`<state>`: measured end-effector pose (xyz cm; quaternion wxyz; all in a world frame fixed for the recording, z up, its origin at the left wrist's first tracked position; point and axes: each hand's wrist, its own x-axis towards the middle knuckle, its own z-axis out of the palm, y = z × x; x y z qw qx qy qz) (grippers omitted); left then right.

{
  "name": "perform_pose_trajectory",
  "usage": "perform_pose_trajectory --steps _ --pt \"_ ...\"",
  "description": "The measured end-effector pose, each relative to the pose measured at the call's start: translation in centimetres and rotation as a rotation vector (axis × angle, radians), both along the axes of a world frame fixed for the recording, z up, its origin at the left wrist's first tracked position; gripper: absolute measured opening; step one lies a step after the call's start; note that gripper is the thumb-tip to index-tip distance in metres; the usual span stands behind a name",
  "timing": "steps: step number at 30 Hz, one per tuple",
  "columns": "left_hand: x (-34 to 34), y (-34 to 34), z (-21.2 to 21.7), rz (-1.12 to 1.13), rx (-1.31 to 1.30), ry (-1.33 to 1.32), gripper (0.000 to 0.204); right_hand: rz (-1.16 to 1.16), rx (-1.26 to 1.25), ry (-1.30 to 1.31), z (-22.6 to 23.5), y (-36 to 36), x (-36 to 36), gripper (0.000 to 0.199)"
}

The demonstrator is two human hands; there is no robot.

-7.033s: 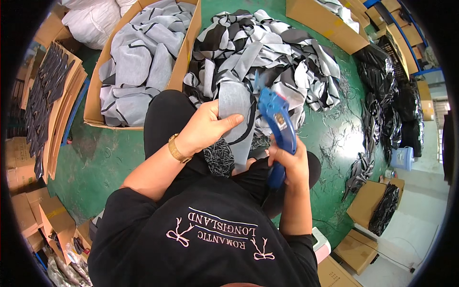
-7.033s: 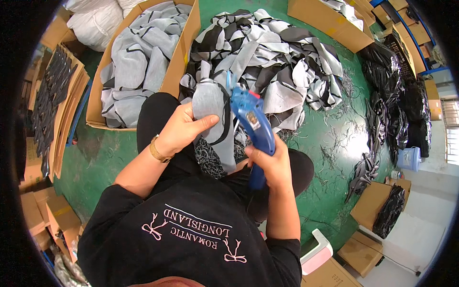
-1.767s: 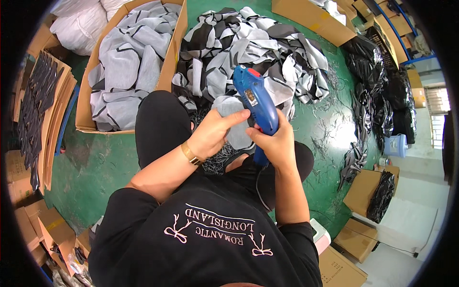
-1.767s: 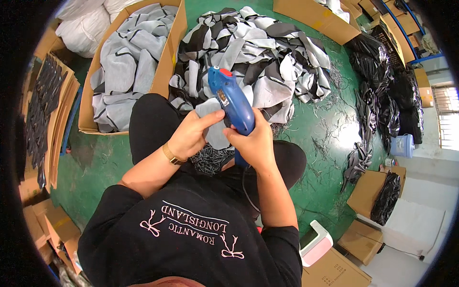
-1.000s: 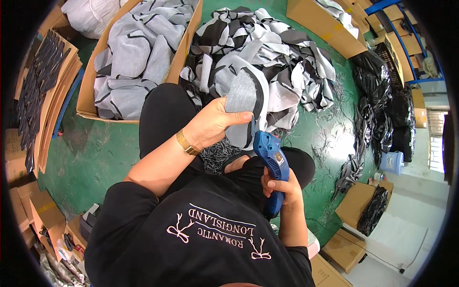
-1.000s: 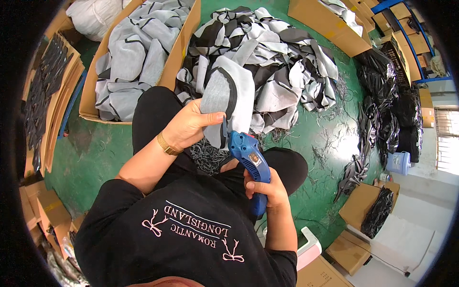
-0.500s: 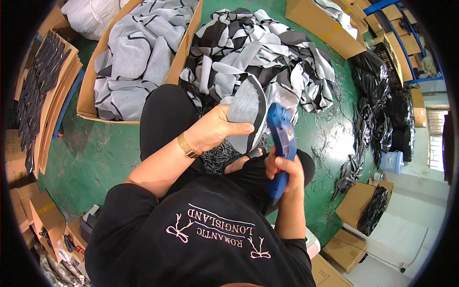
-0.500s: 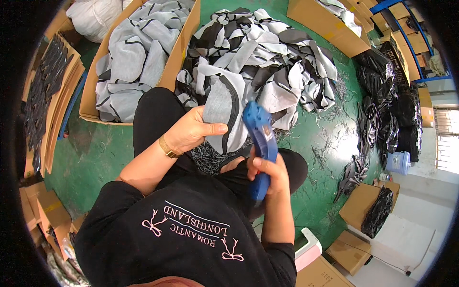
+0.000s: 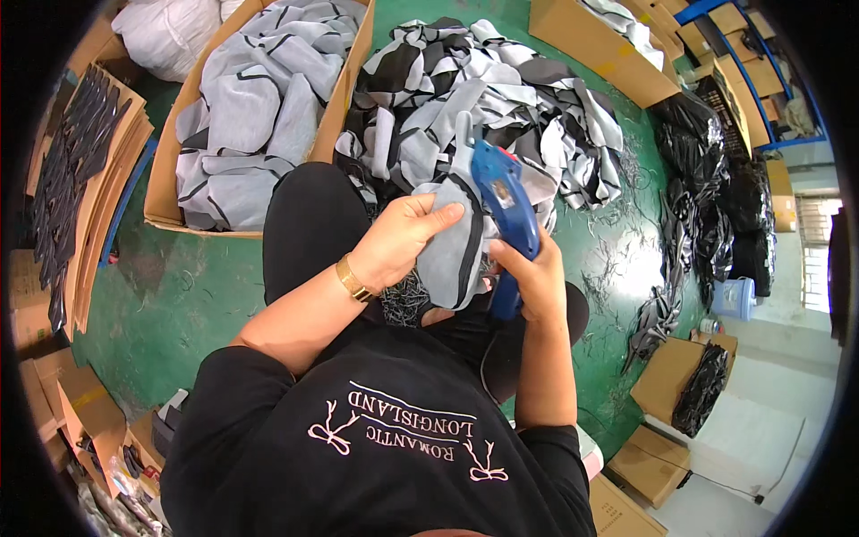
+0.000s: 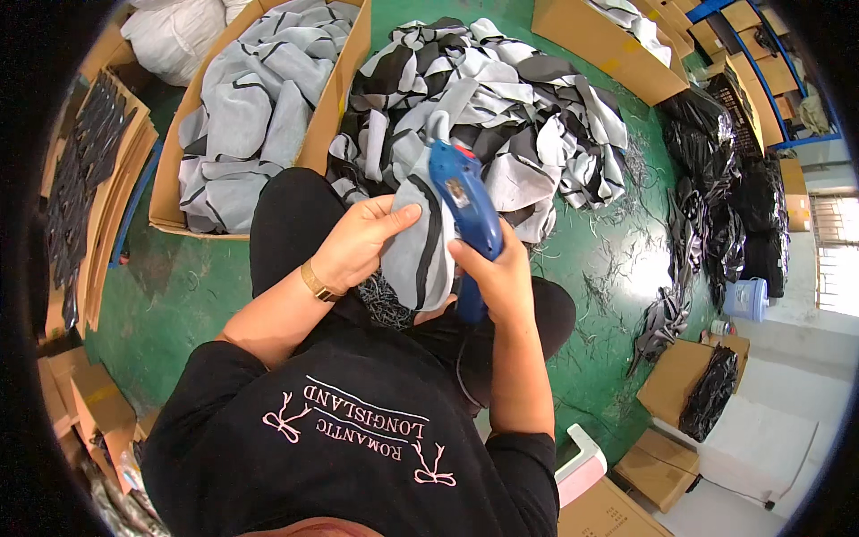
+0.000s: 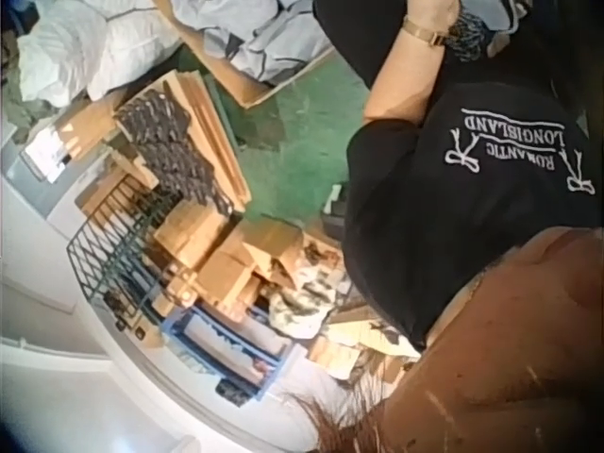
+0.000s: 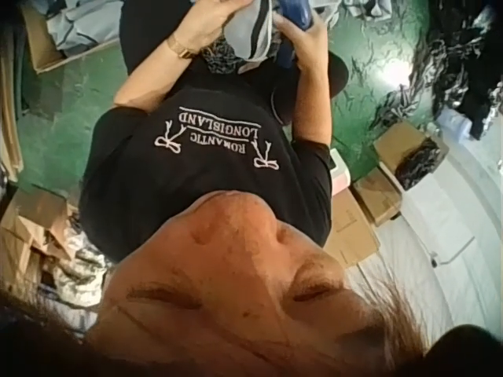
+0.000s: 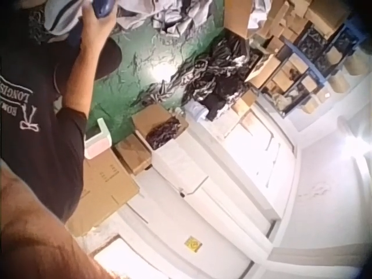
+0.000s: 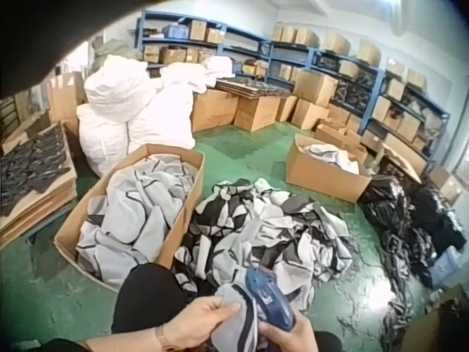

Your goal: Trimming excess material from grey fabric components using electric scissors.

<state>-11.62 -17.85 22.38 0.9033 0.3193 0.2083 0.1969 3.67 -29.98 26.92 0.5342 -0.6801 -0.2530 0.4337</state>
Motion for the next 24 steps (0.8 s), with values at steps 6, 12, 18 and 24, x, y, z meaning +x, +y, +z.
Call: perform_pose_trajectory --steps 6,12,18,24 --pt "-0.5 1.7 0.3 0.219 0.0 -0.02 0.015 0.015 0.002 0.083 0.9 -4.6 0.7 0.042" --pt "-0.3 1.8 0.6 0.268 0.112 0.038 0.015 0.13 -0.187 0.016 1.6 -6.3 -0.6 0.044" --pt "-0.3 1.4 0.9 0.264 0.187 0.062 0.014 0.11 -0.194 0.033 0.3 -6.1 -0.6 0.043" --pt "-0.5 1.0 0.9 0.235 0.268 0.084 0.015 0.099 -0.152 0.058 -0.1 -5.8 -0.5 0.041"
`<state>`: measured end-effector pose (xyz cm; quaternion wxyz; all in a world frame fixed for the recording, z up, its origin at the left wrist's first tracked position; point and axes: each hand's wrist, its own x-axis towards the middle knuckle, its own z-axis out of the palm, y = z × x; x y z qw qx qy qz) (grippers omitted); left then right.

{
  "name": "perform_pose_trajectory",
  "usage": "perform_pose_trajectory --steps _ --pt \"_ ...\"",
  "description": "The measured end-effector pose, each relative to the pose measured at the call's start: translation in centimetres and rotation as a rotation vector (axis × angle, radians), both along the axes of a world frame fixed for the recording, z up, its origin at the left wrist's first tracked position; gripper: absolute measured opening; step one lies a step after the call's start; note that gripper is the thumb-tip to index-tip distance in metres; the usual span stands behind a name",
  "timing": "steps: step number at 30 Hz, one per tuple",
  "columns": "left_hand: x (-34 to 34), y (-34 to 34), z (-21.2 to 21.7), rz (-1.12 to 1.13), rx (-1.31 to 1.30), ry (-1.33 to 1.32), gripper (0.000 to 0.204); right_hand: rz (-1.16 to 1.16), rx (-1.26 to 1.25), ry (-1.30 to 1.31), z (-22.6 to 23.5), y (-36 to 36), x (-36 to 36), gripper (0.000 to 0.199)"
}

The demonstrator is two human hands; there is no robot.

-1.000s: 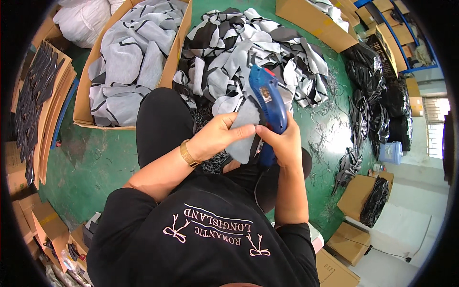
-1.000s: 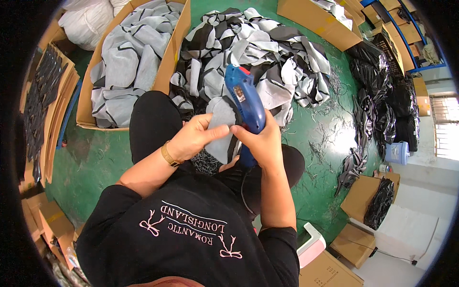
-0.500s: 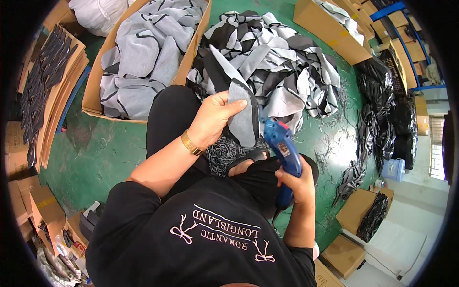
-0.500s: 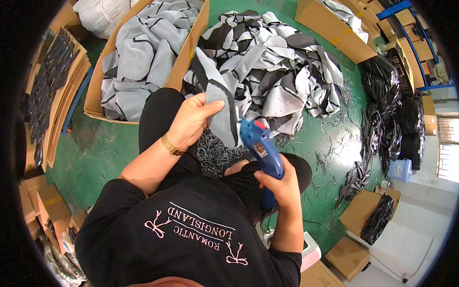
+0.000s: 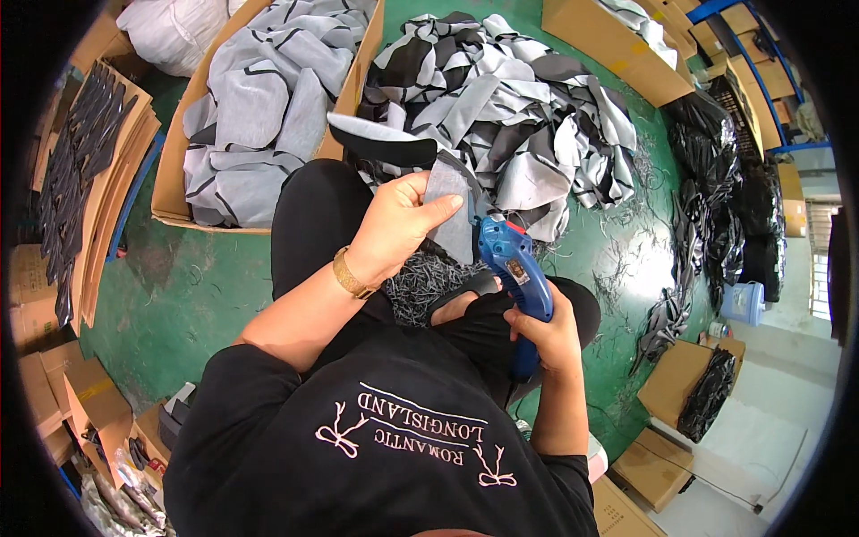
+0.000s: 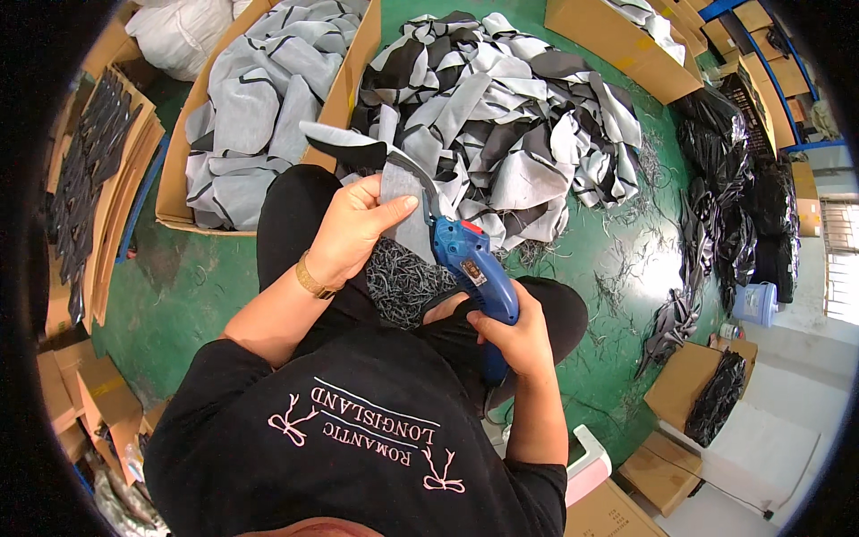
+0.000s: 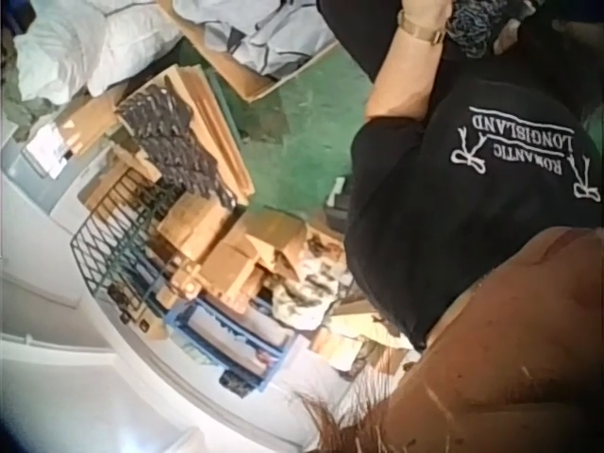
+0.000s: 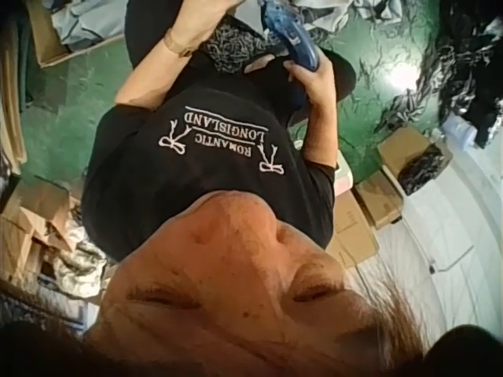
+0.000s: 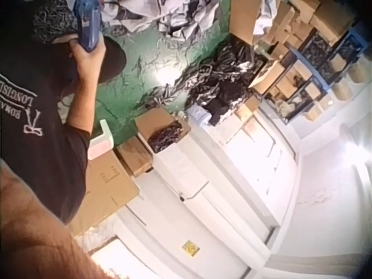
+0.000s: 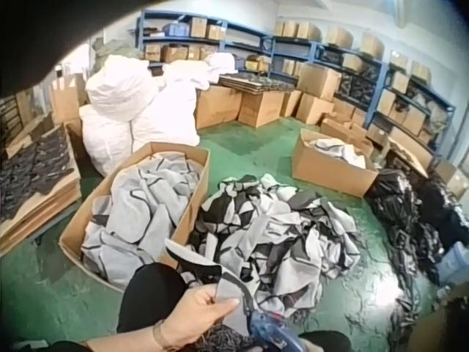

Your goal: Trimming excess material from grey fabric components using electric scissors.

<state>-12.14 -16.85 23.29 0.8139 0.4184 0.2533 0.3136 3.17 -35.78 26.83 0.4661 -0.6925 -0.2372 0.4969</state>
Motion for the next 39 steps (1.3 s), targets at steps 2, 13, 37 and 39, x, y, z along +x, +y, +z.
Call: perform_pose_trajectory --steps 2,13,37,39 --pt "0.0 0.0 0.1 -0.012 0.01 0.011 0.015 0.002 0.015 -0.016 0.1 0.0 0.1 0.04" --pt "-1.0 0.2 0.3 -0.183 0.265 0.183 0.011 0.044 -0.037 0.105 0.7 -0.3 1.2 0.035" --pt "-1.5 1.5 0.9 -0.359 0.47 0.26 0.03 -0.027 0.171 0.347 -1.1 1.7 2.4 0.045" --pt "-2.0 2.4 0.2 -0.279 0.416 0.295 0.027 -0.101 0.256 0.407 -1.4 2.1 3.1 0.046"
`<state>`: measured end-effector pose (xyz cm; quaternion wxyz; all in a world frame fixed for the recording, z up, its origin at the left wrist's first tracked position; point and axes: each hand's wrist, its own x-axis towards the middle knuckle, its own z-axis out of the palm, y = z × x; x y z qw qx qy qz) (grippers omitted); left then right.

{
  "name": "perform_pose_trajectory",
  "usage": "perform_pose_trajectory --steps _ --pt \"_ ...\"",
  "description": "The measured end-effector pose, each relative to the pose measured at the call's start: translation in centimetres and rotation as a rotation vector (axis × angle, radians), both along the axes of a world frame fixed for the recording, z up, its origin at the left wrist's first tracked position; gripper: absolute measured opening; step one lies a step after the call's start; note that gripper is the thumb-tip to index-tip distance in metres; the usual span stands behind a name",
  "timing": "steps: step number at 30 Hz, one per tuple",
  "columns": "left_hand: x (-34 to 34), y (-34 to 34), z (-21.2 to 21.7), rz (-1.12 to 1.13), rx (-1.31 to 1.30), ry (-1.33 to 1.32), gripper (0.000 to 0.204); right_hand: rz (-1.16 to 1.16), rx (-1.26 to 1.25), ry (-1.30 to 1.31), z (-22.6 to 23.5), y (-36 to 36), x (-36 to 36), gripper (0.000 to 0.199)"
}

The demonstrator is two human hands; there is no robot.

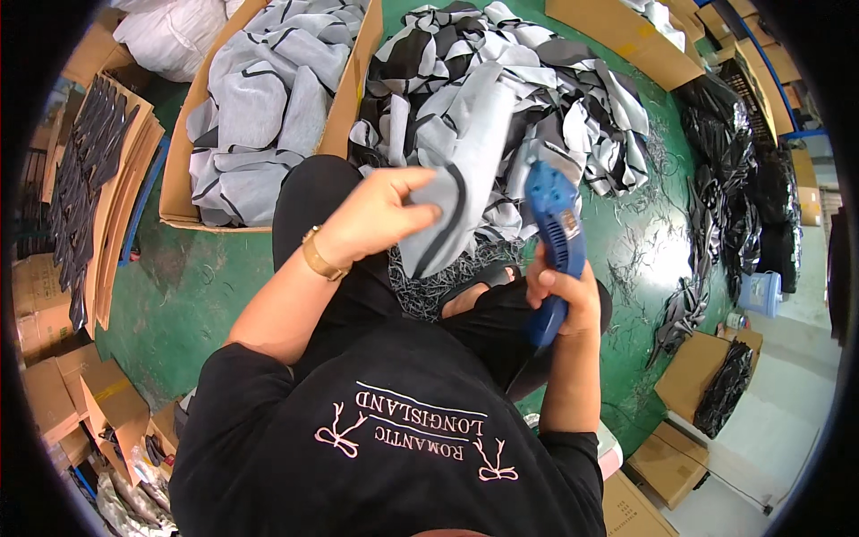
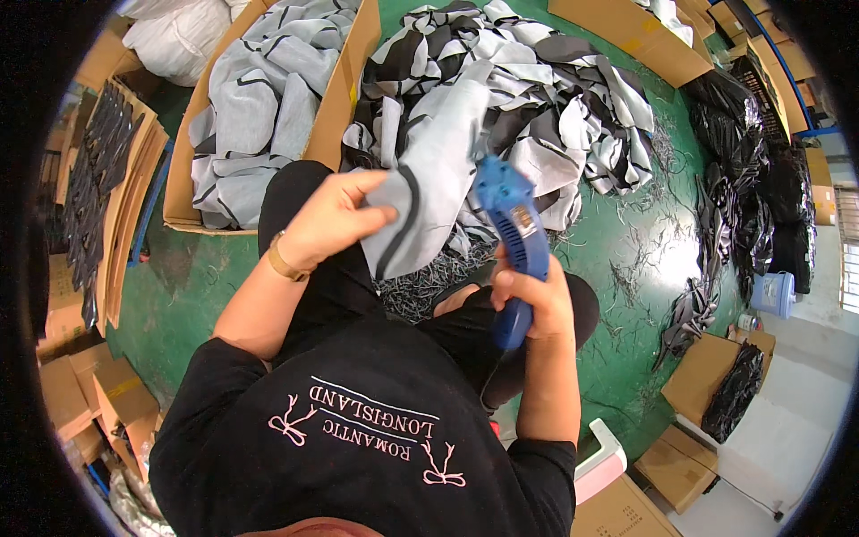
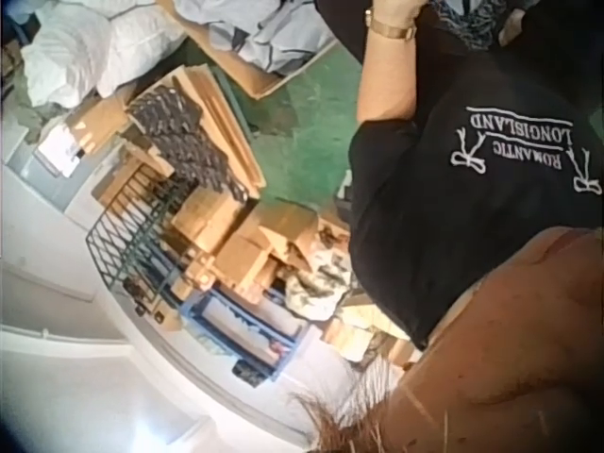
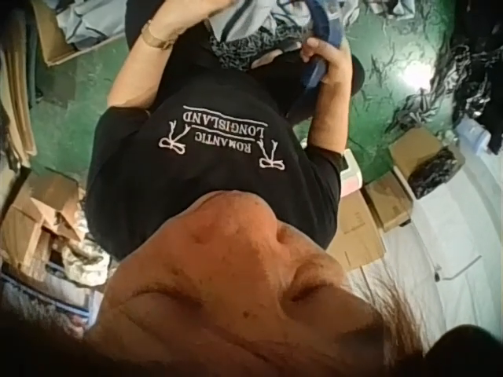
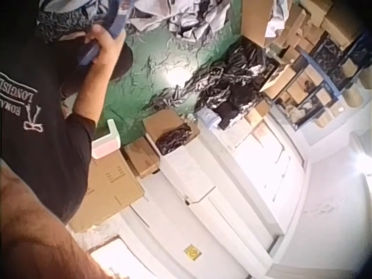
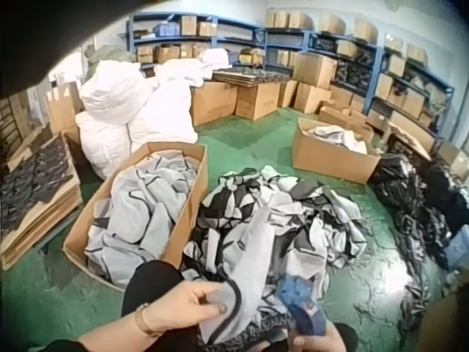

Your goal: Trimming excess material from grey fabric components using electric scissors.

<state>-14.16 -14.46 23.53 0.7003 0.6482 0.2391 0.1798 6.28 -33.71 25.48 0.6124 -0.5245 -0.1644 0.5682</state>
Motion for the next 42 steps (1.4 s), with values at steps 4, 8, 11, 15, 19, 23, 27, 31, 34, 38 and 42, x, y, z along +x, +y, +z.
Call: perform_pose_trajectory --steps 4,8,11,15,19,23,27,31,34,38,42 --pt "-2.9 4.4 0.6 0.538 -0.14 -0.271 0.019 -0.12 0.1 0.011 0.1 0.3 2.1 0.044" --pt "-10.5 12.7 -0.2 0.997 -0.327 -0.666 0.014 -0.16 0.168 0.069 -0.3 0.7 4.0 0.042" --pt "-6.9 12.2 0.5 1.054 -0.486 -0.631 0.017 -0.174 0.209 0.128 -1.6 1.0 5.2 0.041" --pt "2.1 9.2 -3.7 0.411 -0.548 -0.448 0.019 -0.239 0.149 0.206 -3.4 1.3 6.2 0.042" --pt "10.9 4.2 -12.2 0.078 -0.405 0.158 0.026 -0.257 0.107 0.178 -3.6 1.2 7.7 0.043" --pt "13.7 2.8 -24.1 0.128 0.336 0.683 0.054 -0.25 0.14 0.206 -3.5 1.4 8.1 0.042" --pt "14.6 2.5 -27.9 0.261 0.499 0.637 0.055 -0.245 0.107 0.193 -2.8 1.4 8.2 0.044" --pt "15.4 3.0 -27.6 0.134 0.456 0.802 0.05 -0.256 0.085 0.183 -3.0 1.3 8.8 0.046" --pt "14.6 4.6 -26.6 0.117 0.17 0.768 0.034 -0.231 0.083 0.197 -3.1 2.5 9.1 0.045" --pt "15.4 5.1 -18.6 0.342 -0.545 0.351 0.014 -0.25 0.087 0.179 -3.8 2.4 9.3 0.043" --pt "13.4 1.5 -10.1 0.342 -0.621 -0.069 0.027 -0.236 -0.02 0.04 -4.3 3.6 8.2 0.042"
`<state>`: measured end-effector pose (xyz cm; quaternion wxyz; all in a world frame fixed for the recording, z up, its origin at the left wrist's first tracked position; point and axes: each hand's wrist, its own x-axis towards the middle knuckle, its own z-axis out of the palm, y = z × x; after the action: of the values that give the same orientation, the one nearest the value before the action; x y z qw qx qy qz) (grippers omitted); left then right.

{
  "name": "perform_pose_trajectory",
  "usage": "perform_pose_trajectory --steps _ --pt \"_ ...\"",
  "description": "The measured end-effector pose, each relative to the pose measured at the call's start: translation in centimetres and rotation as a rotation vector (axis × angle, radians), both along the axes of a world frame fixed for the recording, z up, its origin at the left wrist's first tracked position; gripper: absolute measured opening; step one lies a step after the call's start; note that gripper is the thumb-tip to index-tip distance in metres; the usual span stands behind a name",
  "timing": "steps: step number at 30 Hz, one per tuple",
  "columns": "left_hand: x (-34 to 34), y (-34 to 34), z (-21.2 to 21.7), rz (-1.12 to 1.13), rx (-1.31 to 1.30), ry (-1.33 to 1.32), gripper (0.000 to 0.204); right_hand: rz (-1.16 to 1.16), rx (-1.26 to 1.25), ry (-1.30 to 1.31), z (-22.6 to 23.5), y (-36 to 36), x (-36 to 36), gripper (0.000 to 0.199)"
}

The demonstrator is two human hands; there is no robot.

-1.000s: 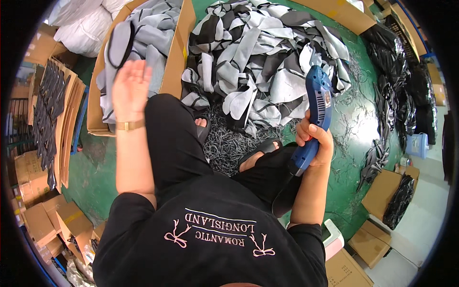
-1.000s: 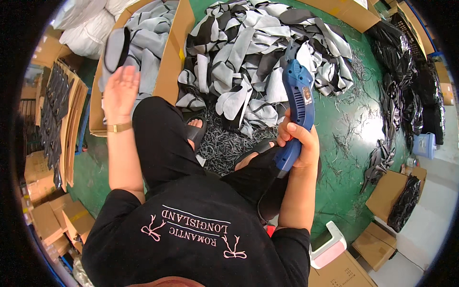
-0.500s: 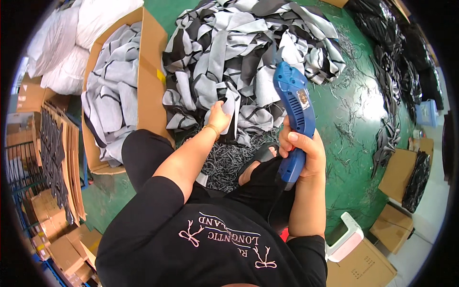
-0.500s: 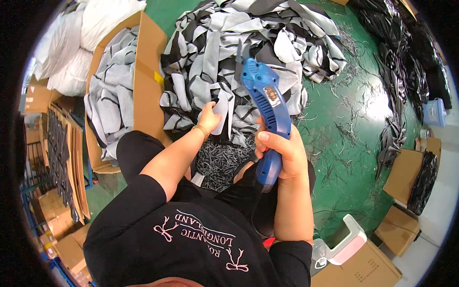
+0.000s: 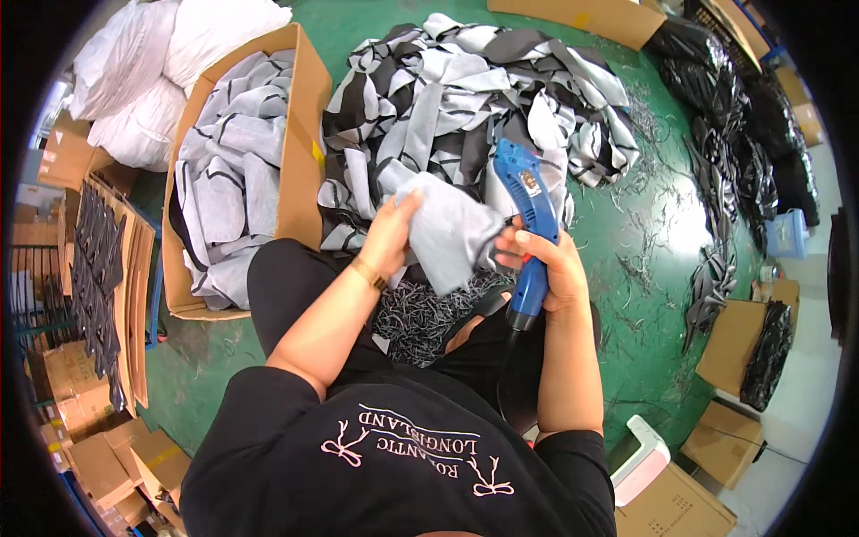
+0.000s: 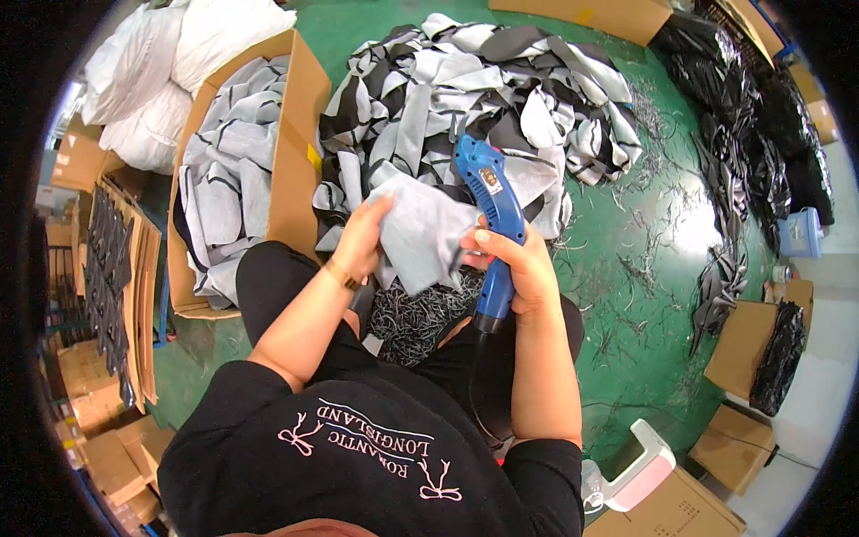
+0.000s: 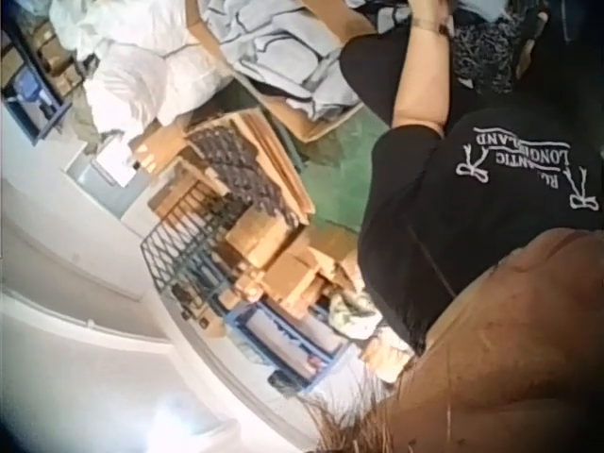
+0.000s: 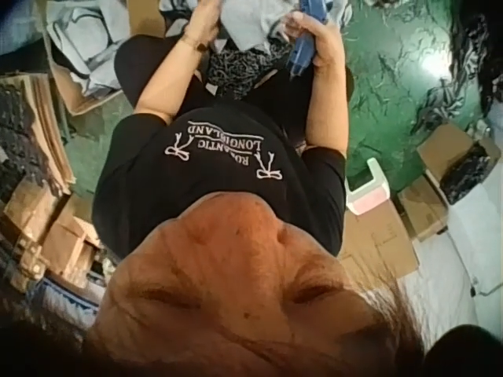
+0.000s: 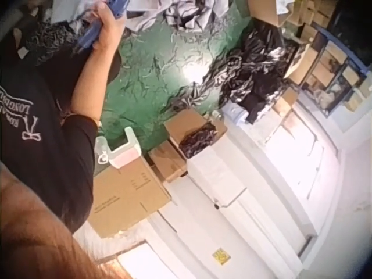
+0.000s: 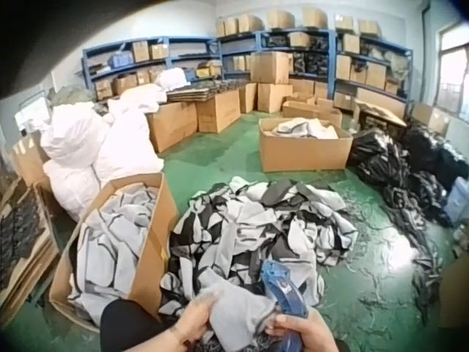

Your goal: Trimming excess material from grey fabric components using electric scissors.

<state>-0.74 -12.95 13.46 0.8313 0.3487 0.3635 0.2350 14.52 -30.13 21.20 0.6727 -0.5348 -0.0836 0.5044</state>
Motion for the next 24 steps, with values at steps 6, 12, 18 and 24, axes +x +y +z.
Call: perform_pose_trajectory --steps 6,12,18,24 --pt "-4.3 -6.3 4.6 -0.492 0.597 0.296 0.039 0.15 -0.011 -0.067 -2.9 1.2 -3.0 0.046" --pt "-6.8 -8.7 5.9 -0.327 0.673 -0.173 0.05 0.071 0.032 -0.174 -0.6 1.7 -8.6 0.045" --pt "-9.1 -6.4 7.7 -0.134 -0.196 -0.453 0.017 0.059 -0.111 -0.486 0.5 1.5 -10.3 0.055" --pt "-9.6 -5.5 8.8 -0.006 -0.481 -0.65 0.031 0.113 -0.096 -0.6 2.5 1.1 -11.2 0.055"
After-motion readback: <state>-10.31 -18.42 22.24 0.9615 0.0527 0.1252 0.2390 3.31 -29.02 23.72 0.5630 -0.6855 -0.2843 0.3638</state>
